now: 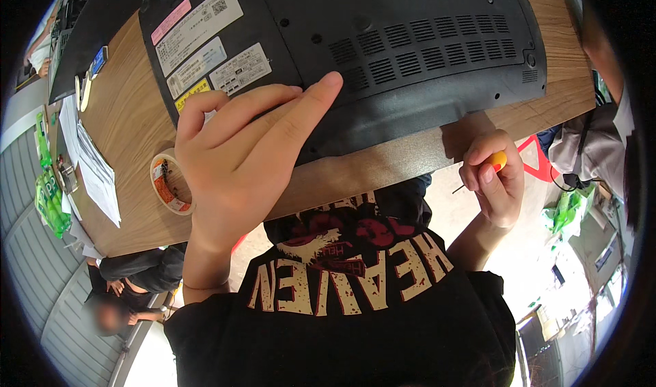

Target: The person uses a screwdriver to tighten screws on the internal components and the outer bottom casing of a laptop, then places the casing back onto the base.

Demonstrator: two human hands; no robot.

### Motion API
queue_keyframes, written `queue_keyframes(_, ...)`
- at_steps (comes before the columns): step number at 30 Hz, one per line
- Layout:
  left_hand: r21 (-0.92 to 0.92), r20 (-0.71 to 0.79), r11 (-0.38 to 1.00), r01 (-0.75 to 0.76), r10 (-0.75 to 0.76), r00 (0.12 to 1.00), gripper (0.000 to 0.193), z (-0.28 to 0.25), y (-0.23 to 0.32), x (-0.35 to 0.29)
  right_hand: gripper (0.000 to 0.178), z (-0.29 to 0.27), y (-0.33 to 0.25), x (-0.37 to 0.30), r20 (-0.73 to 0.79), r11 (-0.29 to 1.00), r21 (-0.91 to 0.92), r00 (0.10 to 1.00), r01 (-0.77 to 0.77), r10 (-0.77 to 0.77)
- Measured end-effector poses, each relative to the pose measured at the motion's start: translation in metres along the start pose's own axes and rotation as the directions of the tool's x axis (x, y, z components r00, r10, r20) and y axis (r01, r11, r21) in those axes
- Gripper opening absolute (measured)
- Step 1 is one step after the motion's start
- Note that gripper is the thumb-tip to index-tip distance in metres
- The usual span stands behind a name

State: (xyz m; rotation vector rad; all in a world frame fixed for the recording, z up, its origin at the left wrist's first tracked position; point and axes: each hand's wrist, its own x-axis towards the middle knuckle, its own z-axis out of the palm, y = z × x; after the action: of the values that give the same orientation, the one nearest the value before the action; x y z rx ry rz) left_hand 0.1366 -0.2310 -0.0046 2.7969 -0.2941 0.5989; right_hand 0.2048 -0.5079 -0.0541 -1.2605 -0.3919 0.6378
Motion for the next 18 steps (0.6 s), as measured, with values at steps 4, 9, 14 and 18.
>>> queue_keyframes(4, 0.004, -0.005, 1.0, -0.018, 0.018, 1.0, 0.033, 0.0022, -0.0027, 0.002, 0.019, 0.0009, 0.0008, 0.0015, -0.015, 1.0, 0.009, 1.0, 0.005, -0.005)
queue_keyframes(9, -0.028, -0.005, 1.0, 0.004, -0.004, 1.0, 0.033, 0.0019, -0.0005, 0.0021, 0.02, 0.0004, 0.0012, 0.0009, -0.006, 1.0, 0.012, 1.0, 0.023, -0.023)
queue_keyframes(14, -0.086, -0.04, 0.996, 0.006, -0.01, 0.999, 0.033, 0.0037, -0.0035, -0.0001, 0.019, -0.0003, 0.0023, 0.0005, -0.007, 0.999, 0.028, 1.0, 0.024, -0.023)
queue_keyframes(18, -0.049, -0.025, 0.999, -0.013, 0.012, 1.0, 0.03, 0.0031, -0.0032, 0.0003, 0.019, -0.0018, 0.0041, -0.0004, -0.003, 0.999, 0.04, 1.0, 0.028, -0.028)
